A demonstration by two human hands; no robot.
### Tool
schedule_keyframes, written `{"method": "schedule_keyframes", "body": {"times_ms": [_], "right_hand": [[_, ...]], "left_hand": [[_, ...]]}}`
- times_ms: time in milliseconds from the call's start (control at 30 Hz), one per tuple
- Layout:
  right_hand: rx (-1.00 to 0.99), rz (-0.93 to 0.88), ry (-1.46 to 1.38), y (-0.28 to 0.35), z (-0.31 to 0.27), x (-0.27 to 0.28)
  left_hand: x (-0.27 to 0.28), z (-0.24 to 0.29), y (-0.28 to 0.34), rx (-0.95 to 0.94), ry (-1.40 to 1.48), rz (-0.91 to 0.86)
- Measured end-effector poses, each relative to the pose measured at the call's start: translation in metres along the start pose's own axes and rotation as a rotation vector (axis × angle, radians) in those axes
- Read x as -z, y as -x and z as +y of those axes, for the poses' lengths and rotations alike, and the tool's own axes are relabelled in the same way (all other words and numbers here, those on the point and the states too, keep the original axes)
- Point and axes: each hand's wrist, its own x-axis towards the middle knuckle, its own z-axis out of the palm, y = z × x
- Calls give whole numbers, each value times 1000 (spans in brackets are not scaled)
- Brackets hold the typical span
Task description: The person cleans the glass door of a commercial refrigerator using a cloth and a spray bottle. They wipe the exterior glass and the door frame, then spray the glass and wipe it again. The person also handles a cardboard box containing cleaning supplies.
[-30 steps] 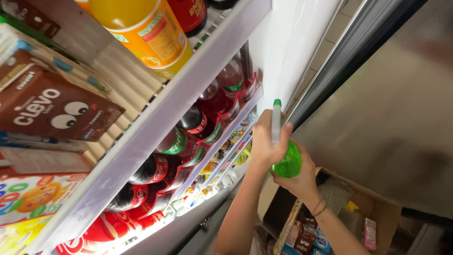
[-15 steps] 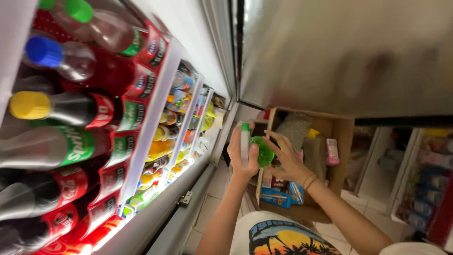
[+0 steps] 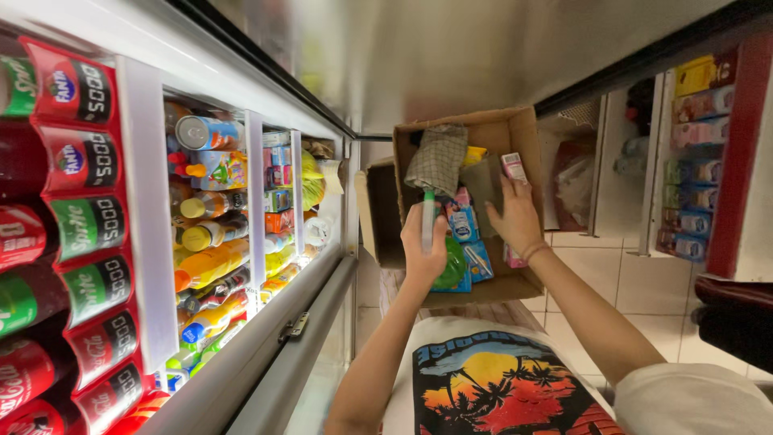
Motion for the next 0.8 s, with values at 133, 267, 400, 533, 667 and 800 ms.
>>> {"method": "schedule_keyframes", "body": {"times_ms": [133,267,400,533,667,800], "right_hand": [[-90,30,165,-10,-1,-22],[-286,-34,-148,-13,7,-13],[-212,84,-325,-3,15,23],[-397,112,-463,13,-5,73],[-232,127,-883,18,-51,127],[-147,-53,-1548,12,-115,186]], "left_hand": [[-27,-22,2,37,-65,-76],[-47,-40,5,156,-137,-143],[-50,-42,0,142,-303,-321],[-35,-5,-13,103,-445,-444],[-33,68,-22,-163,-232,-495],[-36,150,-36,-307,-166,-493]]}}
